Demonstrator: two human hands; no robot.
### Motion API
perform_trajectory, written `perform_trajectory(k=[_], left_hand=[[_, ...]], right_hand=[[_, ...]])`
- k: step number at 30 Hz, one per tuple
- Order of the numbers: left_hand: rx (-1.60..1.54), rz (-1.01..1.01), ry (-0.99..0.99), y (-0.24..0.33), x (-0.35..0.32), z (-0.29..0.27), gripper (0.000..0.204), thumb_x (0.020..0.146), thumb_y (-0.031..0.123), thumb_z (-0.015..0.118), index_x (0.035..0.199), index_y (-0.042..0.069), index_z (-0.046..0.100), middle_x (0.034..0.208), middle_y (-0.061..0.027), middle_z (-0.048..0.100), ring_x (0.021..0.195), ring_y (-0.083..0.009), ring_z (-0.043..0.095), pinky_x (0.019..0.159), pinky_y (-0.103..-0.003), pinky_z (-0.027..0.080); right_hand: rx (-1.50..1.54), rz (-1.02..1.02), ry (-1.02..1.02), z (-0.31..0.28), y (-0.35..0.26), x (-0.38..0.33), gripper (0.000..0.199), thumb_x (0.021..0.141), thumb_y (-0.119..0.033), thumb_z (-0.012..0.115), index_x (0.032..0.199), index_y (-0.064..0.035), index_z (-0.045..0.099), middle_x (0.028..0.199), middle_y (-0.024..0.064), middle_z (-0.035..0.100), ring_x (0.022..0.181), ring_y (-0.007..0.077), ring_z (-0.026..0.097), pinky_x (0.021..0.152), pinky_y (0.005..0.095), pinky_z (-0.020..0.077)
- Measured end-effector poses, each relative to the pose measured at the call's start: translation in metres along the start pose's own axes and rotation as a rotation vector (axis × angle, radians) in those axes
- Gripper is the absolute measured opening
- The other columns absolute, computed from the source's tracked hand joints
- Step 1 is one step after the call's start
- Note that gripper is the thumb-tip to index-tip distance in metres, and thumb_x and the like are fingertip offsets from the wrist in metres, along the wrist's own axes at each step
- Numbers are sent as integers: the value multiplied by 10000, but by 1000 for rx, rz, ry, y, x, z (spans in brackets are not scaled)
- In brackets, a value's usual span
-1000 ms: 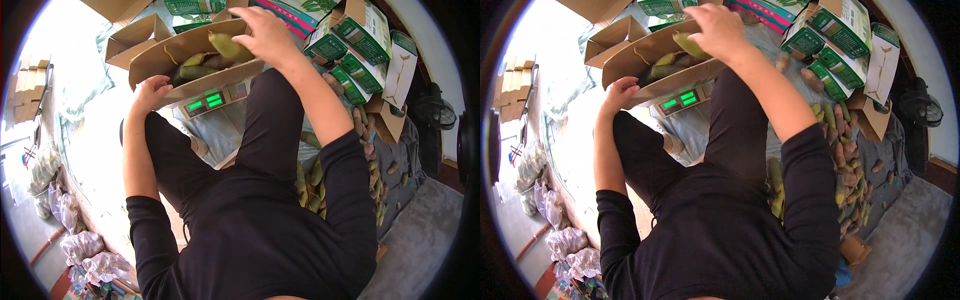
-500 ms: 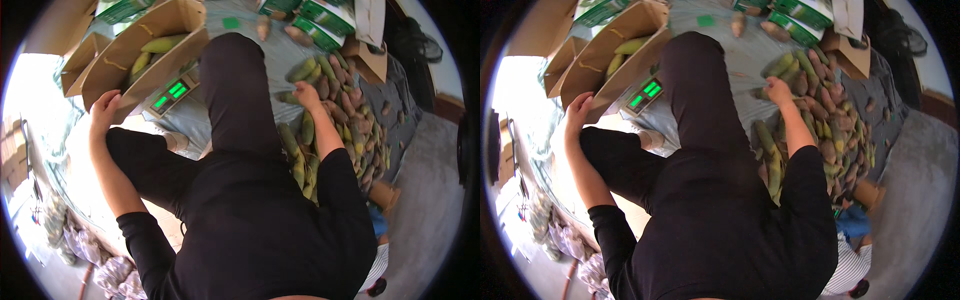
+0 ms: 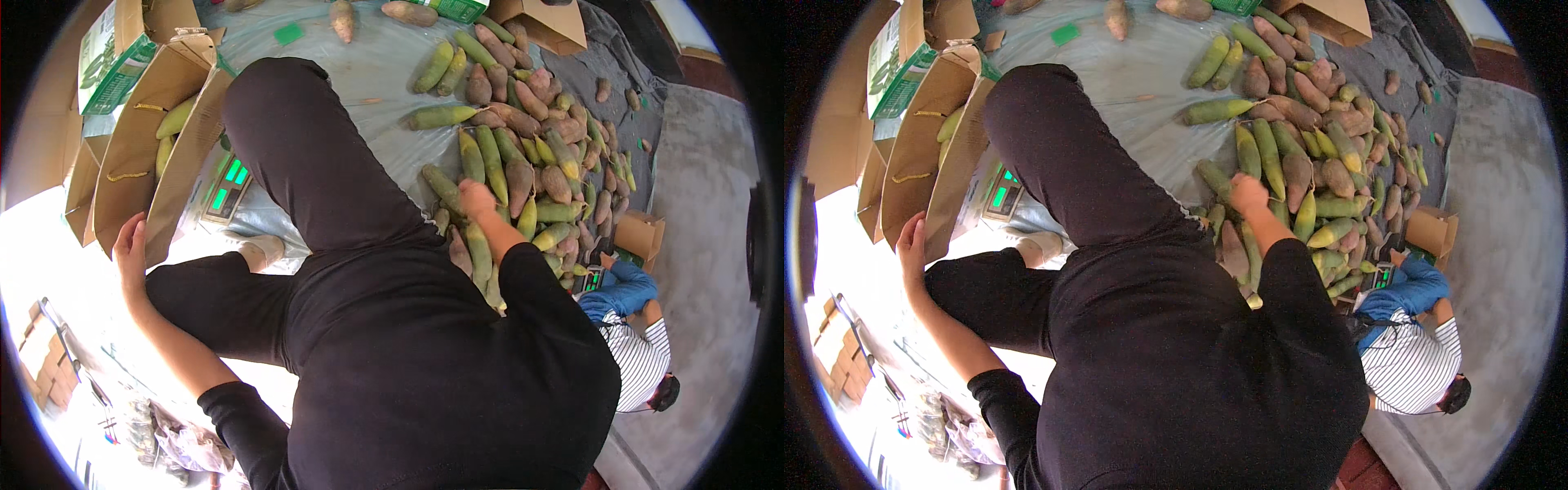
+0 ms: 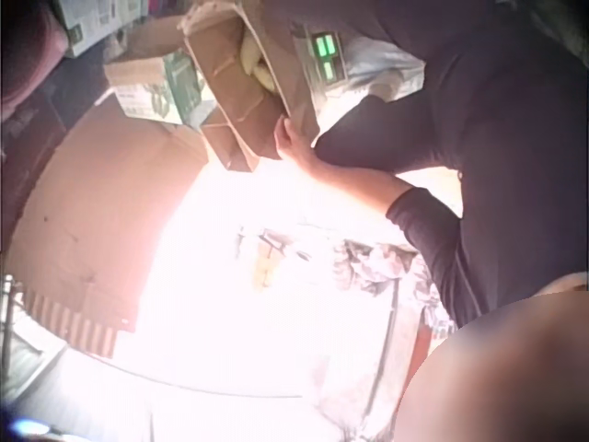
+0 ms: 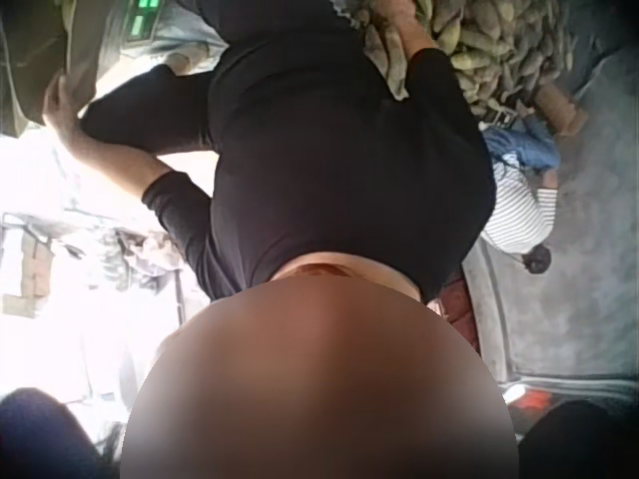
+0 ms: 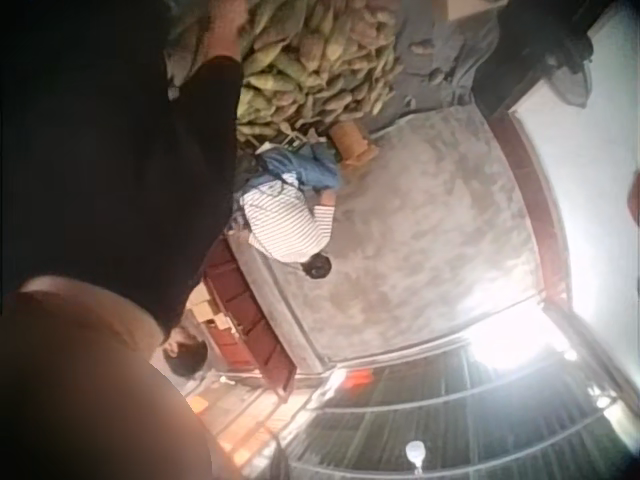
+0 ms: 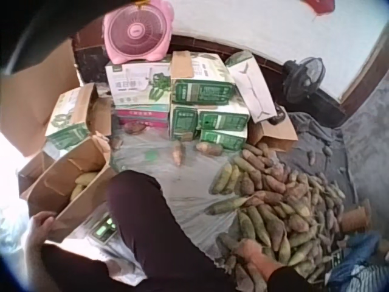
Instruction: Packaging and weighing long green vegetables into boxes.
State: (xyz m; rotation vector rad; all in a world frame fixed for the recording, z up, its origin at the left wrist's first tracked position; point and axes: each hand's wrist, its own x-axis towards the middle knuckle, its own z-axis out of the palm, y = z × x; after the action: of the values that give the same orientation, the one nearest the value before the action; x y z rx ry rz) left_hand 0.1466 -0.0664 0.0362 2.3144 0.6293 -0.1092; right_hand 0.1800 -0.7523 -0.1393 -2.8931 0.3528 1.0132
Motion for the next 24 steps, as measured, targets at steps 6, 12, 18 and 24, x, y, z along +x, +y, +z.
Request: perform_trajectory(k=[6, 12, 18, 24], left_hand=[[-40, -15, 38, -3, -5, -4, 307, 898, 223, 585, 1113, 9, 633, 1012, -69, 658, 947, -131, 572, 854, -260, 432], [6, -29, 79, 20, -14, 0, 303, 877, 223, 600, 1095, 18, 644, 961, -75, 677, 876, -132, 607, 801, -267, 465], [-29, -60, 121, 21, -16, 2, 302, 858, 233, 624, 1076, 25, 655, 932, -72, 680, 846, -126, 610, 783, -270, 471], [-14, -47, 124, 25, -19, 2, 310, 849, 259, 629, 1067, 41, 662, 914, -74, 683, 823, -142, 612, 773, -286, 477]], right_hand=[[68, 396, 202, -55, 44, 6, 362, 797, -310, 639, 1088, -97, 612, 1126, 153, 616, 1043, 336, 589, 851, 432, 494], [45, 493, 145, -17, 72, 10, 469, 705, -319, 741, 1039, -8, 628, 1020, 192, 651, 1006, 353, 604, 844, 432, 485], [-9, 563, -122, -16, 65, 25, 528, 708, -370, 755, 1090, -31, 619, 1070, 155, 645, 980, 299, 624, 808, 423, 508], [376, 733, -189, 16, 53, 47, 422, 793, -288, 713, 1157, -108, 599, 1195, 72, 582, 1014, 255, 585, 777, 379, 510]])
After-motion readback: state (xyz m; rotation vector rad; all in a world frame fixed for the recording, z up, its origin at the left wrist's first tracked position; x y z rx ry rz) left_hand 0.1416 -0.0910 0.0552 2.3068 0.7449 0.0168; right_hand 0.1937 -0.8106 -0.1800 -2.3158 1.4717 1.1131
